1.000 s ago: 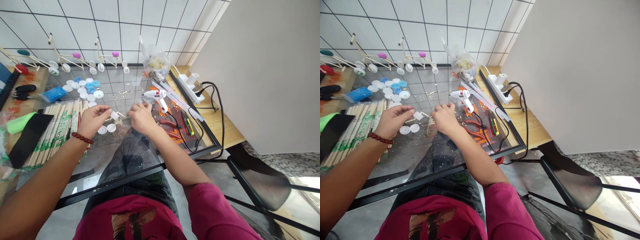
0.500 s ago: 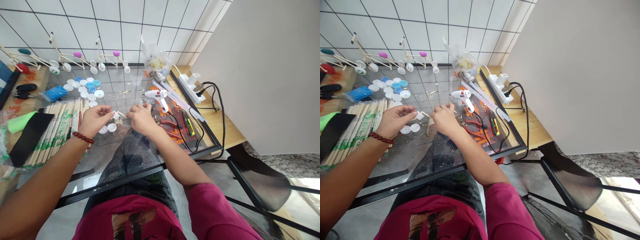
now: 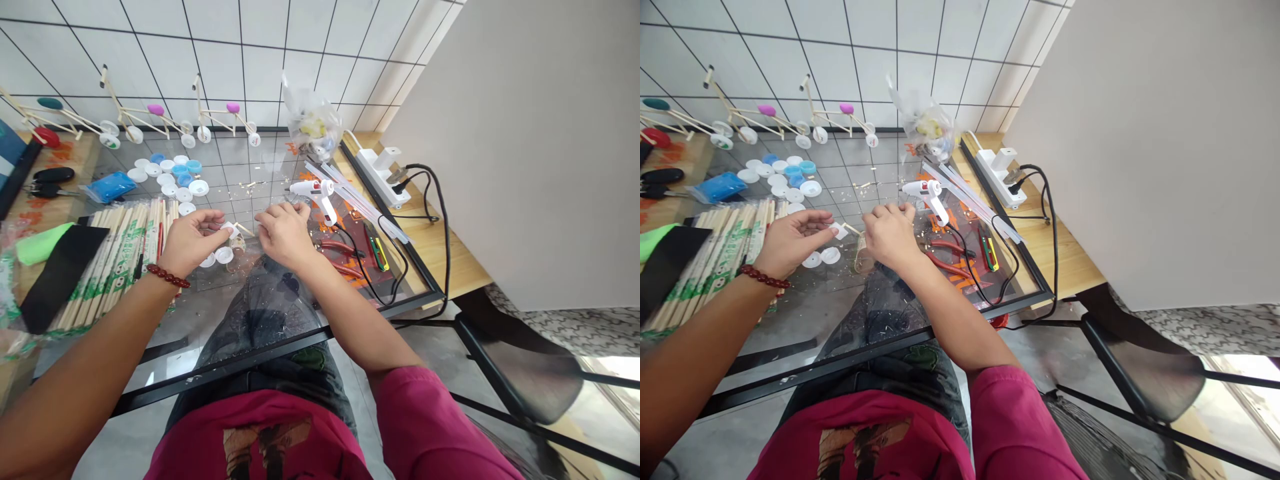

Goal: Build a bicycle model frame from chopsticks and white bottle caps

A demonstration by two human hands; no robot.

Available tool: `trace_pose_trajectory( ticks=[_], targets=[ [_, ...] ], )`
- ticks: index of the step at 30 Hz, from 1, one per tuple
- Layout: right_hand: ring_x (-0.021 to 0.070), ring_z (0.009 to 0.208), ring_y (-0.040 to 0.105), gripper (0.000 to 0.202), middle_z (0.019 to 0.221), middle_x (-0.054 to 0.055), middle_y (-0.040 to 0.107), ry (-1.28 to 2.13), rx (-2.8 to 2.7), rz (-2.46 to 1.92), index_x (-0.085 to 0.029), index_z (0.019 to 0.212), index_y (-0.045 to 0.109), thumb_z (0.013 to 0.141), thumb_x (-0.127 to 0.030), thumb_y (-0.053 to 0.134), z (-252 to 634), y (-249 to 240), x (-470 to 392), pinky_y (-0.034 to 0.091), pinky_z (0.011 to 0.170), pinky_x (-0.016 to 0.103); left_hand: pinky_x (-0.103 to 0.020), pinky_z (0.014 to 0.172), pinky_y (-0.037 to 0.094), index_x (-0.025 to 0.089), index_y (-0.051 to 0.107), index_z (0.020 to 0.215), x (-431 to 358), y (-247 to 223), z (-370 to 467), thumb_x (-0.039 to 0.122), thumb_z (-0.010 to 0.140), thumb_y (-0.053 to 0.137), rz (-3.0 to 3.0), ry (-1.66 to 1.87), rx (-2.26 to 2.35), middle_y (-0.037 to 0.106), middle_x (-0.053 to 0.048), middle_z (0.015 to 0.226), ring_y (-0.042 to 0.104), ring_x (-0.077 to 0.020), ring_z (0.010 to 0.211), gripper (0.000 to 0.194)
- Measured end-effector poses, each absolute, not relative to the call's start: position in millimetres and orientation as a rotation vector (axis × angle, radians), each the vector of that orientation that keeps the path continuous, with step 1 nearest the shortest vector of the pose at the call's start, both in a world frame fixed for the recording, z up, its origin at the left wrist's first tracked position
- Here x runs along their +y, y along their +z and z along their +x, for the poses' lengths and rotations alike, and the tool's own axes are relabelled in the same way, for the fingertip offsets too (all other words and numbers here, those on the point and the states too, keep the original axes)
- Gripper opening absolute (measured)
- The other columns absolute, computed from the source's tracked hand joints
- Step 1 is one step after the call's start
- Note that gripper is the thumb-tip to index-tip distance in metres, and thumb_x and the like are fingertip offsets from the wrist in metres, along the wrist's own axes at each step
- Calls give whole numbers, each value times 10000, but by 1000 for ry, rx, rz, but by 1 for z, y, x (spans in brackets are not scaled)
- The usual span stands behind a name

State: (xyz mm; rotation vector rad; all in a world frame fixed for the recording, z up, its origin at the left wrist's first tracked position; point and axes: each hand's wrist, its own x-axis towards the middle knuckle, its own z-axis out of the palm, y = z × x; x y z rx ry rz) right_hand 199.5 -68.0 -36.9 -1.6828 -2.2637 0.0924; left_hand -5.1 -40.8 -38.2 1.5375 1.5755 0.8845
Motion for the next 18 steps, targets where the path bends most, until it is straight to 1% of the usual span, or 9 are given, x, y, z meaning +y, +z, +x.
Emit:
trace_pose_trajectory(
  ticks=[3,8,12,18],
  targets=[
    [325,1181,532,302,1177,139,741,84,-2275,-1687,-214,1149,773,1040,-223,492,200,-35,-68,219,1015,485,-431,954,618,194,780,1083,-40,-40,-6,467,674,827,1537,883,1577,808,-121,1115,756,-283,1013,494],
    [320,1170,538,283,1170,132,740,112,-2327,-1652,-219,1151,771,1050,-341,537,194,-44,-69,231,1015,477,-448,985,615,180,785,1101,-44,-35,-1,451,646,850,1621,840,1610,799,-138,1169,748,-302,1035,534],
    [320,1154,559,297,1145,137,754,109,-2330,-1648,-213,1139,773,1055,-374,539,188,-52,-66,244,995,470,-419,980,615,198,800,1076,-45,-36,1,411,658,833,1691,815,1638,807,-107,1114,750,-288,1016,470],
    [311,1123,586,296,1102,133,768,139,-2282,-1684,-204,1084,784,1056,-377,544,182,-55,-62,245,973,456,-396,938,617,220,818,1062,-43,-42,-1,434,663,823,1728,786,1689,816,-77,1044,753,-276,941,453]
  ],
)
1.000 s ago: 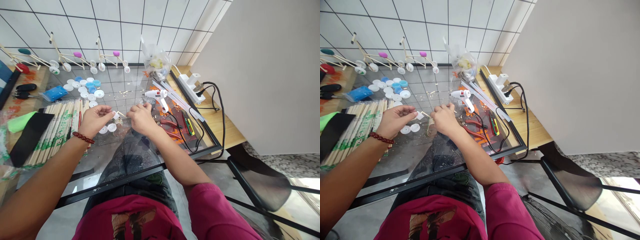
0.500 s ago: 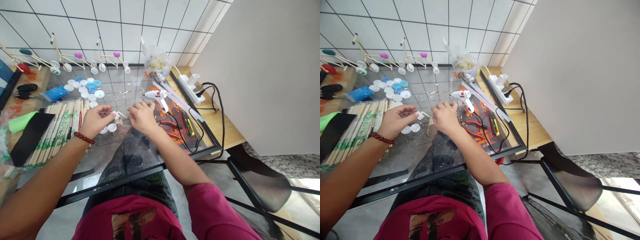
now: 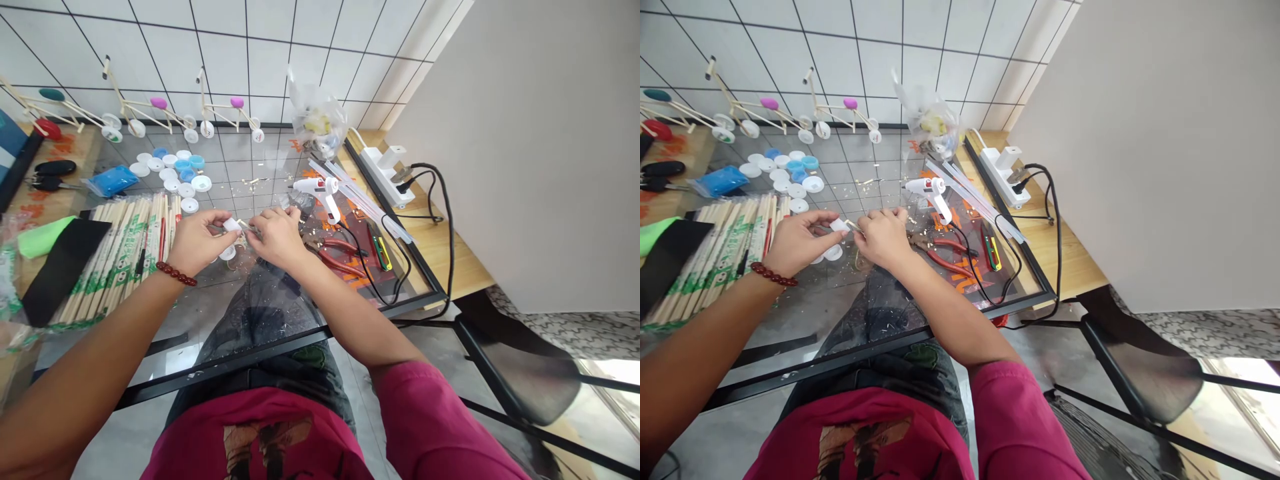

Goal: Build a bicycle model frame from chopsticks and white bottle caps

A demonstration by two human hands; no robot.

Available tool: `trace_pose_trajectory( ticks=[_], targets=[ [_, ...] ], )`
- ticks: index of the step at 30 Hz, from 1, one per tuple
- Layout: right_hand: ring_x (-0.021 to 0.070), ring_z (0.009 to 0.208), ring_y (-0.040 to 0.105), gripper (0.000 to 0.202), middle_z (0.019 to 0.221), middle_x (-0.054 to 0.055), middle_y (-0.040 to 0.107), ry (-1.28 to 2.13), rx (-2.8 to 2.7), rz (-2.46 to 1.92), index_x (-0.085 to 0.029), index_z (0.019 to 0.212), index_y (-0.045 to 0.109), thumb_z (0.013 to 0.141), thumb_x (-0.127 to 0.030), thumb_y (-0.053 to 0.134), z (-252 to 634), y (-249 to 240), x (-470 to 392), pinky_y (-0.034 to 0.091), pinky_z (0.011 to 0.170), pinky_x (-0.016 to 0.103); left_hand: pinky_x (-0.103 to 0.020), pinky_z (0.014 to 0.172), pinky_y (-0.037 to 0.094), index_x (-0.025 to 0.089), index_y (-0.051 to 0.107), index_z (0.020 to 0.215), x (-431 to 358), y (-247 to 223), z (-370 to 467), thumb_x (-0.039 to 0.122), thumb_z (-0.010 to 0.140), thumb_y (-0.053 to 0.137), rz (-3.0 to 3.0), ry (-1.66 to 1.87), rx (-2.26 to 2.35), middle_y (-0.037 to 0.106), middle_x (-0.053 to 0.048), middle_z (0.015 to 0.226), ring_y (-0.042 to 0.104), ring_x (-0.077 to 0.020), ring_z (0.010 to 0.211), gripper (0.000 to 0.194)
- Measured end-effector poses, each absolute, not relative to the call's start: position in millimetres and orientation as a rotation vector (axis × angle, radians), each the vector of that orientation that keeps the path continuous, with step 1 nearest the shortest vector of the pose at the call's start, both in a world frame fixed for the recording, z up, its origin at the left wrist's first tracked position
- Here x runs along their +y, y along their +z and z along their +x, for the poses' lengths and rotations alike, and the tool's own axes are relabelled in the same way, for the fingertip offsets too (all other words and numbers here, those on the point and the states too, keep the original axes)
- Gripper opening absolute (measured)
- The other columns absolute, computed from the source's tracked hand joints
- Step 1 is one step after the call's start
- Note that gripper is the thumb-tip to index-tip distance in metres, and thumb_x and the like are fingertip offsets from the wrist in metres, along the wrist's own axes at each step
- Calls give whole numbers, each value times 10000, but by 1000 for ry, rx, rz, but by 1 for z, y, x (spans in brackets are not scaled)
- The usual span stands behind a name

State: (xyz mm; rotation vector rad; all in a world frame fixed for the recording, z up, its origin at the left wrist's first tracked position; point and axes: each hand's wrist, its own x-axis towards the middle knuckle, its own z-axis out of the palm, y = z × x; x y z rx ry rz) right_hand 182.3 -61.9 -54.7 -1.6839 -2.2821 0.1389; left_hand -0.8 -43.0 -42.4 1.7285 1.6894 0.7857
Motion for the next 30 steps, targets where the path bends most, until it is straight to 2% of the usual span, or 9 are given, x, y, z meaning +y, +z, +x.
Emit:
trace_pose_trajectory(
  ticks=[6,21,30],
  targets=[
    [289,1075,597,313,1084,124,778,163,-2289,-1707,-196,1041,788,1075,-327,506,180,-52,-60,228,949,442,-389,948,611,244,826,1018,-41,-48,-2,417,691,798,1774,813,1680,816,-58,1002,759,-275,930,372],
    [271,1074,582,298,1069,108,765,185,-2303,-1679,-190,1033,793,1086,-295,519,180,-51,-59,222,936,422,-344,902,626,238,826,996,-41,-47,1,352,710,770,1826,777,1734,822,-42,990,765,-233,896,312],
    [278,1086,598,293,1065,111,776,172,-2300,-1668,-182,1024,791,1084,-291,525,180,-53,-58,220,944,426,-346,903,622,233,829,1046,-41,-51,0,374,728,758,1841,780,1727,817,-44,999,765,-232,894,355]
  ],
)
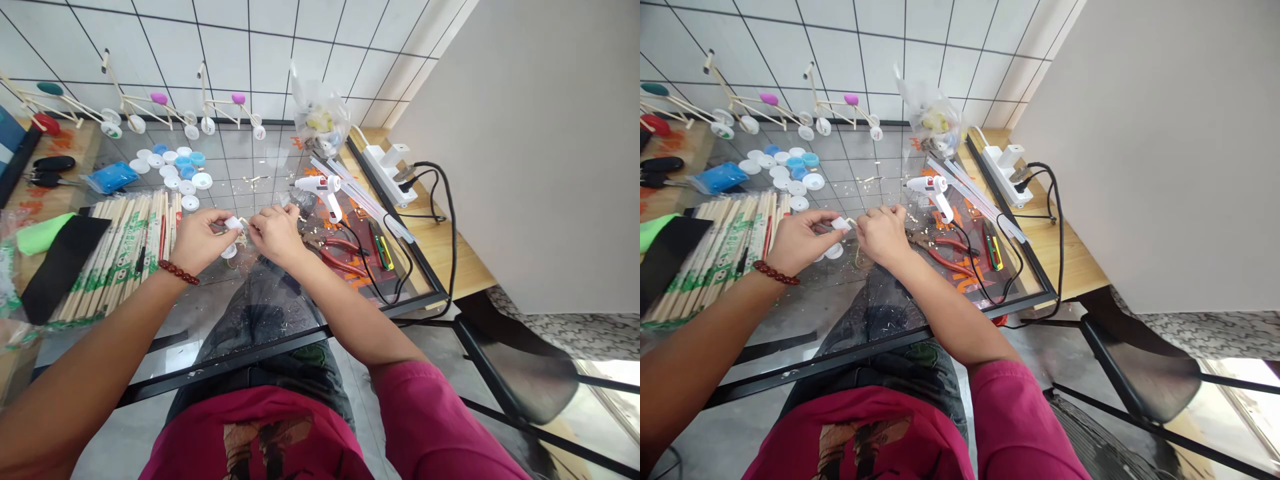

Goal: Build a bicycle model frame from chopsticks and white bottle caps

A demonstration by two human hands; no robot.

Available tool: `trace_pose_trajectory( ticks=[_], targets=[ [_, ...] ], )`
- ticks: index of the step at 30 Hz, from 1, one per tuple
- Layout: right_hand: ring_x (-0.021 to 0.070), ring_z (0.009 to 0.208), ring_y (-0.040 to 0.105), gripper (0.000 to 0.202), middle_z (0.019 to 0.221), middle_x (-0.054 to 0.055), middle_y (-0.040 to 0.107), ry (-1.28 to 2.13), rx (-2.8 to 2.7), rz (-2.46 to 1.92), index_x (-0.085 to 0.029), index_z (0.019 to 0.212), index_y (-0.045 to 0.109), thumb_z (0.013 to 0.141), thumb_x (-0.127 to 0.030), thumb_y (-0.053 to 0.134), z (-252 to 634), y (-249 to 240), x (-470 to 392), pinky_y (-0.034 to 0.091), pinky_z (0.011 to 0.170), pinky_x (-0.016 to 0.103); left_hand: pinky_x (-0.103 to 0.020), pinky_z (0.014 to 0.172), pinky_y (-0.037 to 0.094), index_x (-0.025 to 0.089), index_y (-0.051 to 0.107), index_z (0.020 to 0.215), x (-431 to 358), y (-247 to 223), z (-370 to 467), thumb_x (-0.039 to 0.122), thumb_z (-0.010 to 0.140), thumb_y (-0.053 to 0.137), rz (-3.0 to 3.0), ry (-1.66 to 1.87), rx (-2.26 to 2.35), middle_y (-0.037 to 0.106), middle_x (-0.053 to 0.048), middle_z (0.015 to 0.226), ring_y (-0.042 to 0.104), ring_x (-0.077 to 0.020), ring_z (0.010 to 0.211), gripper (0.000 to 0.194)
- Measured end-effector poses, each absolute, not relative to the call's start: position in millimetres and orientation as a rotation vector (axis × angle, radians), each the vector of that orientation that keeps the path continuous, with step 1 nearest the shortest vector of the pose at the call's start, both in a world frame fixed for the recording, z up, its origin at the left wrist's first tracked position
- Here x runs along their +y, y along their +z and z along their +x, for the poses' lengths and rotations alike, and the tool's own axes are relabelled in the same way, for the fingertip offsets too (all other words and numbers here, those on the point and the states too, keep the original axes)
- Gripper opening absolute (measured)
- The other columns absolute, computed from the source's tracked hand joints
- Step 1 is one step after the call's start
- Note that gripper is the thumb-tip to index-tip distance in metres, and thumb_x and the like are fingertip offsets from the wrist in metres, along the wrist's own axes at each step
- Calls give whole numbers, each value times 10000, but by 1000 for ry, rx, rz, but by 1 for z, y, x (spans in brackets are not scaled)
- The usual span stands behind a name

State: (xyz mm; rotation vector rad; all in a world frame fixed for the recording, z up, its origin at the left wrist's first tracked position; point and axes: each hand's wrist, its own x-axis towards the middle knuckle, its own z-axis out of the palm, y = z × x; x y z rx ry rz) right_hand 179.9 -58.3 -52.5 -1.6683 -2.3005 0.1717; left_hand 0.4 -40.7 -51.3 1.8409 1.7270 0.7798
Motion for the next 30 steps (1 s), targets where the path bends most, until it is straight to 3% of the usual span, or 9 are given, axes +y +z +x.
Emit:
trace_pose_trajectory(
  ticks=[18,23,26,30],
  targets=[
    [325,1131,579,276,1099,123,760,96,-2225,-1631,-191,1129,770,987,-380,627,189,-47,-62,244,1016,481,-419,970,629,183,780,1187,-43,-43,1,379,675,837,1778,827,1677,791,-96,1160,752,-245,954,551],
    [292,1090,579,303,1072,90,760,3,-2047,-1665,-231,1135,769,984,-210,507,206,-35,-64,251,986,452,-409,908,651,213,769,1144,-42,-45,-1,437,762,804,1718,982,1624,788,-94,1177,759,-255,990,444],
    [279,1075,586,347,1074,87,764,-28,-1984,-1680,-237,1134,773,985,-163,469,213,-31,-62,247,962,434,-371,911,644,230,766,1102,-39,-38,-4,367,793,782,1686,1148,1593,788,-82,1219,751,-244,1090,338],
    [275,1076,594,348,1081,90,765,-19,-1994,-1703,-240,1164,775,1008,-177,470,214,-29,-62,236,964,422,-368,938,630,167,770,1095,-38,-16,-13,256,810,769,1622,1275,1620,802,-102,1199,749,-221,1087,299]
  ],
)
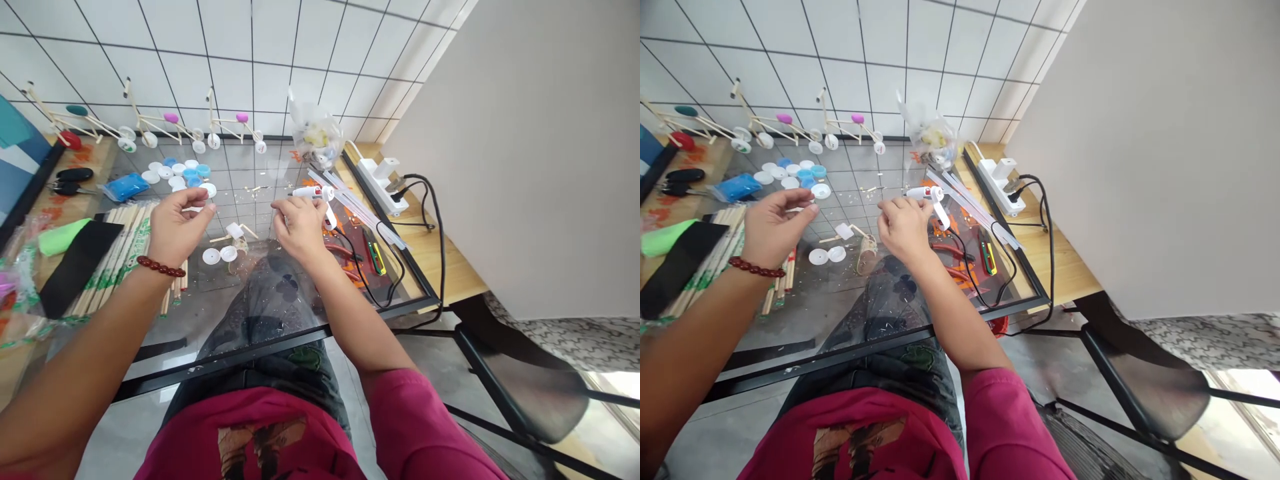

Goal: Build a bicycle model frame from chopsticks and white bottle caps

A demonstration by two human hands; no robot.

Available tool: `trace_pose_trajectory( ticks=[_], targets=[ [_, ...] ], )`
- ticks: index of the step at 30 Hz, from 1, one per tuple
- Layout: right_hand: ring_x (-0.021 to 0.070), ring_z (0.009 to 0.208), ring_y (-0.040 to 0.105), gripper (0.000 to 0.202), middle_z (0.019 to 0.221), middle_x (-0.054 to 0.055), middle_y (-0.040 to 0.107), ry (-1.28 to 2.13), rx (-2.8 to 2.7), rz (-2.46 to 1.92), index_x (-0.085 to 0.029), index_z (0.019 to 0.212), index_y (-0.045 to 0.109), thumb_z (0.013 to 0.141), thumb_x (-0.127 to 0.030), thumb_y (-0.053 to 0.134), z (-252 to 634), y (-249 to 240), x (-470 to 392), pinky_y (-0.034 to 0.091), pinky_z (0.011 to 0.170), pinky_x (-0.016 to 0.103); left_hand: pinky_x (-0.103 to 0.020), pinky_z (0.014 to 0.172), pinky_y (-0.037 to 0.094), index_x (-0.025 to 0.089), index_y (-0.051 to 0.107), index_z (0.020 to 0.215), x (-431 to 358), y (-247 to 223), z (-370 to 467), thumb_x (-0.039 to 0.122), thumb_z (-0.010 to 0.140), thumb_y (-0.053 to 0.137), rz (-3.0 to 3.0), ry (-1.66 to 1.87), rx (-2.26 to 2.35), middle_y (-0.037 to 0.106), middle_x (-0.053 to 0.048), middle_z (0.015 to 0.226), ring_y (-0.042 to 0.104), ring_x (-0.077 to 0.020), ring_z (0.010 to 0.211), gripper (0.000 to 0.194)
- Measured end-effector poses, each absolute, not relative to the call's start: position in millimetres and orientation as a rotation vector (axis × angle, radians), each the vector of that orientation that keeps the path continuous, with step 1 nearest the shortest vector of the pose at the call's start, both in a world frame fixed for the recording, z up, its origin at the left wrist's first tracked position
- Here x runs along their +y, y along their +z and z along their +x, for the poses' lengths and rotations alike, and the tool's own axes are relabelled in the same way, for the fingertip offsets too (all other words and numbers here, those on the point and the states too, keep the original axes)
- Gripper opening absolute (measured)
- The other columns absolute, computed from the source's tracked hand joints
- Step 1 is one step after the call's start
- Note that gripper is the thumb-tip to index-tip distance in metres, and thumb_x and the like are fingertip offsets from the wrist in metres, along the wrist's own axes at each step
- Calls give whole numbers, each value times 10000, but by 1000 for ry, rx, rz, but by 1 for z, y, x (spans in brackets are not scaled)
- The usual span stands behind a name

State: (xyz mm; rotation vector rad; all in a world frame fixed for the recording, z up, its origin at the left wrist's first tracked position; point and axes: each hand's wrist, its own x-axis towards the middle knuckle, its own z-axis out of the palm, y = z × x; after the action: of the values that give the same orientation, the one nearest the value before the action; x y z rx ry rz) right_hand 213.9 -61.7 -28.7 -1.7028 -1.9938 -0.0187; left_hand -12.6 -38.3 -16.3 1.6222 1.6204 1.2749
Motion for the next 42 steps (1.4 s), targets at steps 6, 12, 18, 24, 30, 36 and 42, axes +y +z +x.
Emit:
trace_pose_trajectory(
  ticks=[6,12,18,24,30,36,42],
  targets=[
    [269,1096,594,339,1097,96,766,-6,-2035,-1671,-236,1195,770,1043,-200,469,212,-33,-62,229,960,411,-406,1001,601,182,794,1072,-53,11,-41,286,858,741,1671,1065,1827,823,-28,1068,745,-194,969,244],
    [254,1071,589,282,1049,91,782,-2,-2097,-1555,-228,1156,776,1040,-200,521,206,-34,-66,232,946,401,-390,975,562,186,790,853,-57,1,-65,299,832,665,1934,852,1960,802,-37,955,716,-237,927,169],
    [240,1039,587,266,1018,75,782,-36,-2124,-1474,-230,1135,782,1041,-210,534,207,-37,-67,224,947,404,-381,897,567,263,774,786,-55,-18,-70,367,809,626,2105,893,1846,805,-71,957,727,-262,924,183],
    [232,1022,592,242,1016,70,782,0,-2356,-1186,-228,1136,787,1044,-307,577,192,-37,-79,233,972,421,-401,910,579,265,760,782,-67,-18,-77,419,840,598,2091,1010,1847,806,-73,933,748,-272,936,231],
    [270,1059,575,246,1042,118,758,-75,-2611,-1176,-166,1105,759,1047,-305,565,155,-47,-97,258,910,428,-393,993,568,241,737,855,-74,-11,-75,405,922,583,2167,1148,1841,803,-46,981,747,-261,1025,234],
    [238,958,565,235,926,77,748,-24,-2815,-910,-175,912,733,1025,-242,538,144,-43,-108,264,880,426,-391,982,577,276,725,820,-75,-11,-72,439,882,605,2141,1112,1781,818,-20,977,753,-253,1006,212],
    [205,895,599,278,871,24,767,47,-2624,-984,-224,1035,771,1082,-365,536,179,-20,-111,283,900,406,-385,868,603,281,797,841,-78,1,-77,503,695,730,1999,860,1712,843,-44,1028,752,-282,936,274]
  ],
)
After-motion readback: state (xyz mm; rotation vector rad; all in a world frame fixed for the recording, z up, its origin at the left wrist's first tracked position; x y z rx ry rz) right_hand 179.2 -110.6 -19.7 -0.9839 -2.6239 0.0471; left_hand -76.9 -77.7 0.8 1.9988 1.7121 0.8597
